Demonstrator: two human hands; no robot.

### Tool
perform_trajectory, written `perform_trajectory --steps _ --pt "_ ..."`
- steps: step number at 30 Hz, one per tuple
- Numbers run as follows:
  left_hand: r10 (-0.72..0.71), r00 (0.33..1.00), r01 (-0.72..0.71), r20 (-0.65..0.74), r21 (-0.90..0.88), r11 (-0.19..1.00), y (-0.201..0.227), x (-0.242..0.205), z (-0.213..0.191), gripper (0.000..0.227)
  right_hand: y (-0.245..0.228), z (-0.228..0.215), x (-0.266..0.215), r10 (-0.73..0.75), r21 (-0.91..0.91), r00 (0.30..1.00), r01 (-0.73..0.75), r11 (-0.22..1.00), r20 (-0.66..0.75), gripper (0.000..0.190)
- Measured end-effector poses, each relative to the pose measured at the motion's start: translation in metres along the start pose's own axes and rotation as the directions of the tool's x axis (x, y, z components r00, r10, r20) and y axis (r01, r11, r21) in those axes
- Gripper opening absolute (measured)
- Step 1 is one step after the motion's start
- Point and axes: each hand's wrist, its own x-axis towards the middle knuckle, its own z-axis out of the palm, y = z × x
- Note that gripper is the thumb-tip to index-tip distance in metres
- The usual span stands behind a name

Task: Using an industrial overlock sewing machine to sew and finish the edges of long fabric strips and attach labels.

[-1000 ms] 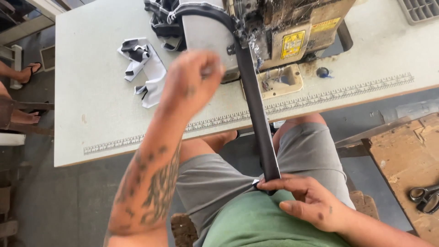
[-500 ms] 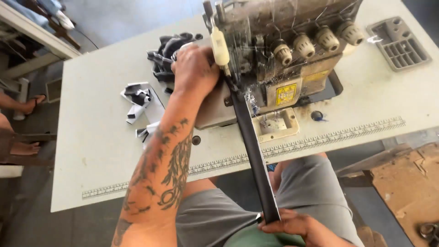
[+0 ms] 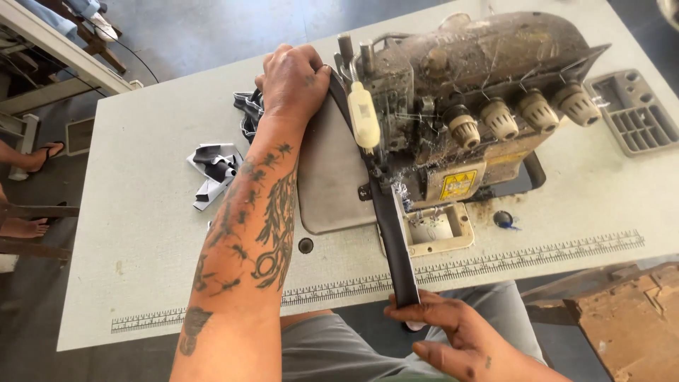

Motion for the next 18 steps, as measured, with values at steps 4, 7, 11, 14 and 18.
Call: perform_trajectory --steps 4,7,11,14,18 --pt "-0.091 0.996 0.091 -0.018 0.003 0.996 -0.021 0.022 0.005 0.014 -0.023 -0.003 0.017 0.046 -0.062 0.996 -0.050 0.997 -0.076 0.061" --pt "-0.208 0.978 0.208 -0.021 0.026 0.978 -0.038 0.033 0.003 0.015 -0.025 -0.010 0.030 -0.099 -0.214 0.986 0.069 0.974 -0.131 0.059" --pt "-0.460 0.888 0.460 0.017 0.010 0.888 -0.061 0.022 -0.013 0.019 -0.034 -0.016 0.055 -0.158 -0.310 0.971 0.097 0.946 -0.178 0.055" --pt "-0.519 0.854 0.519 0.029 -0.012 0.855 -0.072 -0.008 -0.033 0.023 -0.041 -0.012 0.067 -0.216 -0.318 0.956 0.146 0.937 -0.199 0.053" --pt "-0.318 0.928 0.237 -0.194 -0.351 0.906 -0.040 -0.106 -0.067 0.038 -0.035 0.007 0.037 -0.103 0.021 0.981 0.107 0.994 -0.165 0.050"
